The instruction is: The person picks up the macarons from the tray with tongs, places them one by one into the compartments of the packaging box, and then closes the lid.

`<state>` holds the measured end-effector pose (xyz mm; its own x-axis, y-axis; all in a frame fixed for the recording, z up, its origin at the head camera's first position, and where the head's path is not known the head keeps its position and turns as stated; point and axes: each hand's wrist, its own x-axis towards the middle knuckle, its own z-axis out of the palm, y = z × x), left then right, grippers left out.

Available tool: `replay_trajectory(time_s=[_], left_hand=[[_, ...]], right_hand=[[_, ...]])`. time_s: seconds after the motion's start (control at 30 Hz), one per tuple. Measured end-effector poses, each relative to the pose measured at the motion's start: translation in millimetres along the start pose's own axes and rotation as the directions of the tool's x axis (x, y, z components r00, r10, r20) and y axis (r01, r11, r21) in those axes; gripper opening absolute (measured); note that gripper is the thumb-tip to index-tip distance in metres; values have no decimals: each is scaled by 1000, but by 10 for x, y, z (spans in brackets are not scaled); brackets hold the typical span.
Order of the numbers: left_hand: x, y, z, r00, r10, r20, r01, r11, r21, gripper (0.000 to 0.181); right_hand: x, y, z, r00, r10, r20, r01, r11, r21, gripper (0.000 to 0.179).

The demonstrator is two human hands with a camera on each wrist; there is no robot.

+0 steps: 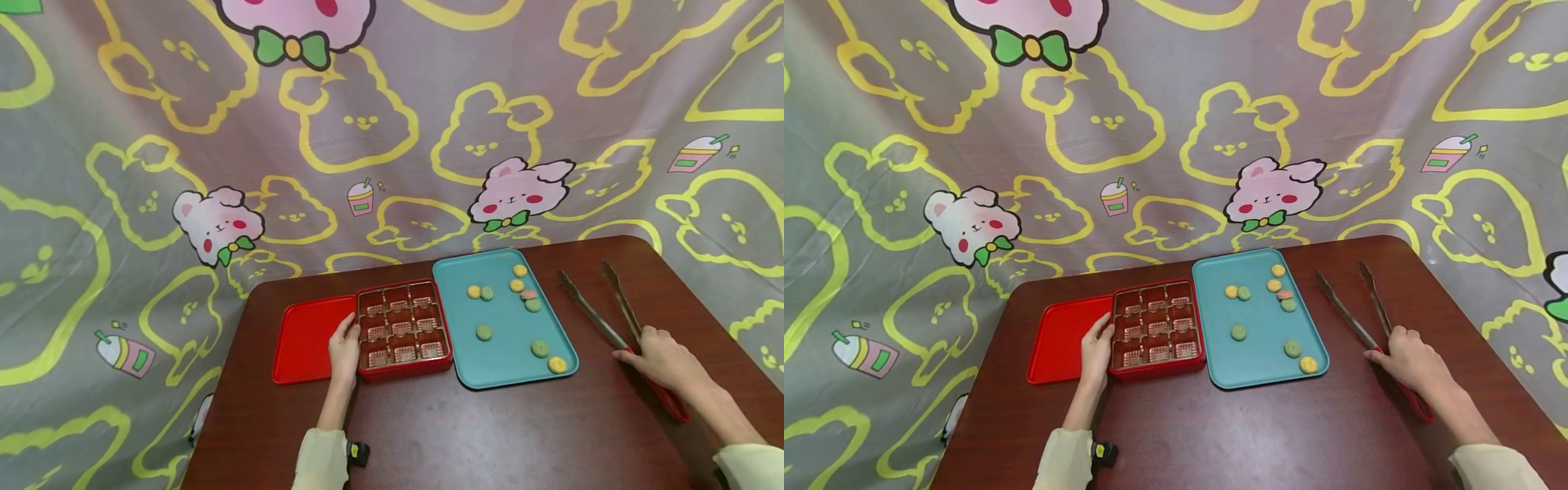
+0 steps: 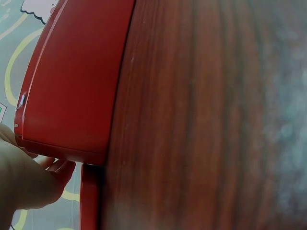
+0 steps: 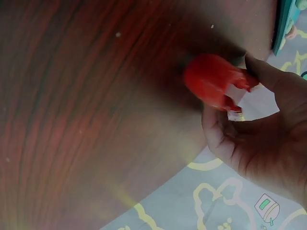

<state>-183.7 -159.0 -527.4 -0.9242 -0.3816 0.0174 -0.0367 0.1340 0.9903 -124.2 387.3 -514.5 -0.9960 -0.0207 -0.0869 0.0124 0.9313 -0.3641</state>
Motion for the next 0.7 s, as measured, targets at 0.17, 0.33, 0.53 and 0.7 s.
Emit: replay_trajectory(time_s=[0.17, 0.33, 0.53, 0.7], left_hand=[[4, -5, -26, 1000, -5, 17, 5, 1000, 16, 38], [2, -2, -52, 1000, -5, 29, 5, 1000, -1, 38], [9, -16, -60, 1000, -8, 29, 8, 1000, 10, 38], [27, -34, -47, 999, -6, 34, 5, 1000, 13, 38]], right_hand=[[-11, -28, -28, 999, -18, -33, 18, 1000, 10, 42], [-5, -75, -24, 980, -59, -188, 62, 998, 11, 31], [-29, -159, -21, 928, -144, -344, 148, 989, -13, 21], [-73, -259, -58, 915, -179, -361, 178, 983, -37, 17]])
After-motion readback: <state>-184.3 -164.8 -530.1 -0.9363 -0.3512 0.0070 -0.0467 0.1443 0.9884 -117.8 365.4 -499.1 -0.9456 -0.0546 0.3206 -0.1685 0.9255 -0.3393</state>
